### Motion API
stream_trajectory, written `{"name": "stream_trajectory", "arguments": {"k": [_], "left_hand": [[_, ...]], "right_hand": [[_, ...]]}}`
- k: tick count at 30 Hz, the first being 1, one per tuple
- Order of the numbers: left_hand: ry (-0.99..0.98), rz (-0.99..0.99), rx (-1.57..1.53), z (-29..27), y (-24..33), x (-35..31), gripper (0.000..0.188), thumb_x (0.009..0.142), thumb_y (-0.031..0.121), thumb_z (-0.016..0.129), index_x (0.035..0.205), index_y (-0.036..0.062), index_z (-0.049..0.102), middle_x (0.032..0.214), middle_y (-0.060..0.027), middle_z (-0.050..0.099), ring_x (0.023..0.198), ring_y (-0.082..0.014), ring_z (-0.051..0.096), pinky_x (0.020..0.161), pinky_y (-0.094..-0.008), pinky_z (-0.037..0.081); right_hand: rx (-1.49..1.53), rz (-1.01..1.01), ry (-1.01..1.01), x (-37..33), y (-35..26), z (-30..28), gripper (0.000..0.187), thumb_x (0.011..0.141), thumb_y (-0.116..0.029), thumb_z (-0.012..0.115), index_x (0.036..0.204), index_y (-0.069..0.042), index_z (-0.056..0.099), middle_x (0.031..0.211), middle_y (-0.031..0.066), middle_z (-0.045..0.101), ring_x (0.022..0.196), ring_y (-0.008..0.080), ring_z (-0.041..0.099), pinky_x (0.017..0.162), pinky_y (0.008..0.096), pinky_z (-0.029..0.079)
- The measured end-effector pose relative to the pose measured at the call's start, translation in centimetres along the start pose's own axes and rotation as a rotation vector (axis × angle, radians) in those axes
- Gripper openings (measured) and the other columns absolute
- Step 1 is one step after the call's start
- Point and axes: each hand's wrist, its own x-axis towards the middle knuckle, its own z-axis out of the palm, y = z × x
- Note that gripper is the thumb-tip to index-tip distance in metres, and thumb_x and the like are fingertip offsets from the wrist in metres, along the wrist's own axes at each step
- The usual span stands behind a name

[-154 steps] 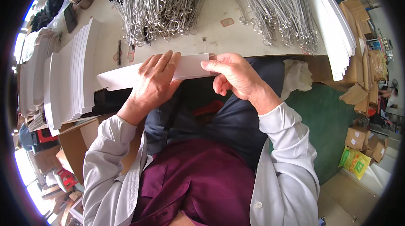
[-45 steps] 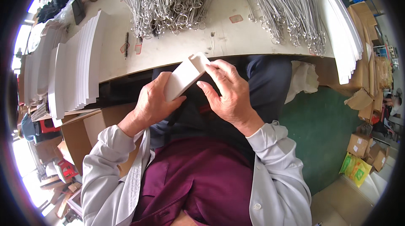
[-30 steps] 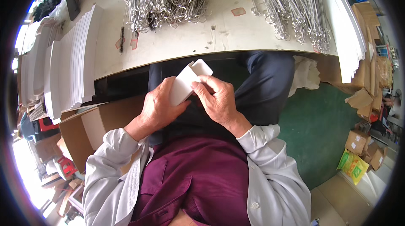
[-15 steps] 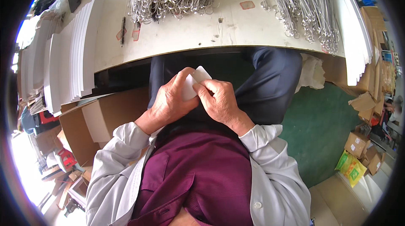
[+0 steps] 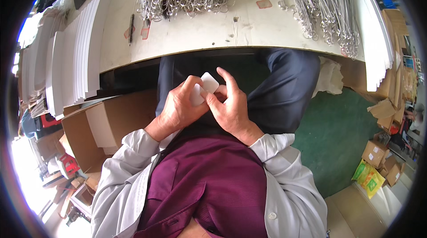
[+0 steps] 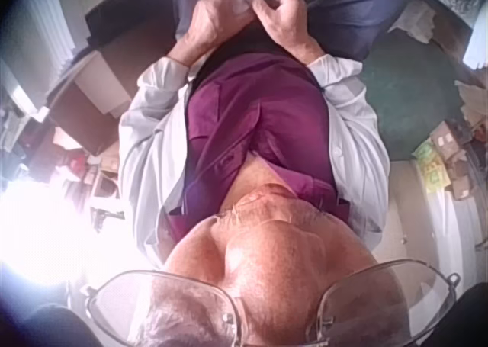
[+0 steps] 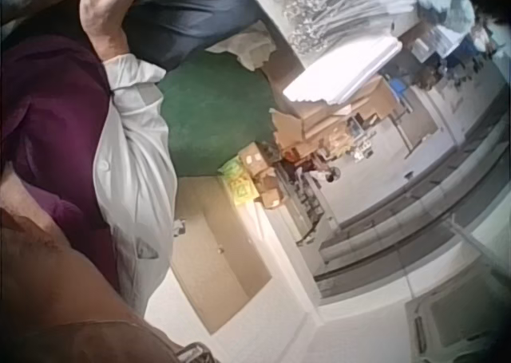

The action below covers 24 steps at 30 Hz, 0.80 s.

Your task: Packing industrial wire brushes into a cardboard box.

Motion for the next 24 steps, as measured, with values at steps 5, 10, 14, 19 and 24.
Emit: {"name": "stream_trajectory", "arguments": {"k": [5,10,14,19,24], "left_hand": [[0.019,-0.012,0.003,1.0,0.0,-0.4,0.043,0.084,0.021,0.079,0.114,0.0069,0.053,0.097,-0.0230,0.072,0.085,-0.0430,0.073,0.070,-0.0496,0.061],[0.067,-0.034,-0.040,1.0,0.1,-0.9,0.055,0.084,0.022,0.080,0.125,0.0063,0.046,0.096,-0.0235,0.072,0.085,-0.0422,0.074,0.070,-0.0496,0.061],[0.070,-0.074,0.006,1.3,0.0,-0.9,0.063,0.084,0.023,0.081,0.131,0.0041,0.043,0.091,-0.0242,0.073,0.083,-0.0423,0.074,0.070,-0.0499,0.061],[0.079,-0.078,0.021,1.2,-0.2,-1.0,0.066,0.082,0.022,0.081,0.133,0.0027,0.044,0.090,-0.0241,0.073,0.082,-0.0419,0.075,0.069,-0.0494,0.062],[0.177,0.031,0.069,1.6,0.0,-1.1,0.056,0.082,0.022,0.081,0.124,-0.0014,0.052,0.094,-0.0236,0.072,0.080,-0.0416,0.074,0.066,-0.0479,0.062]], "right_hand": [[-0.146,-0.134,0.004,0.2,1.0,0.1,0.027,0.098,-0.013,0.070,0.119,0.004,0.068,0.091,0.0177,0.076,0.077,0.0257,0.075,0.072,0.0330,0.059],[-0.463,-0.276,-0.044,0.5,-0.3,-0.4,0.022,0.099,-0.013,0.068,0.112,0.003,0.073,0.091,0.0217,0.075,0.075,0.0366,0.072,0.071,0.0361,0.059],[-0.169,-0.100,-0.019,0.2,0.1,0.2,0.018,0.100,-0.011,0.067,0.107,0.003,0.076,0.090,0.0175,0.077,0.075,0.0230,0.074,0.070,0.0323,0.058],[-0.003,0.065,-0.023,0.5,0.0,1.0,0.015,0.099,-0.009,0.069,0.105,0.003,0.075,0.090,0.0125,0.079,0.079,0.0109,0.073,0.070,0.0281,0.058],[0.045,0.136,0.026,0.4,0.8,1.0,0.013,0.096,-0.008,0.073,0.101,0.003,0.072,0.087,0.0122,0.078,0.079,0.0106,0.073,0.069,0.0273,0.058]]}}
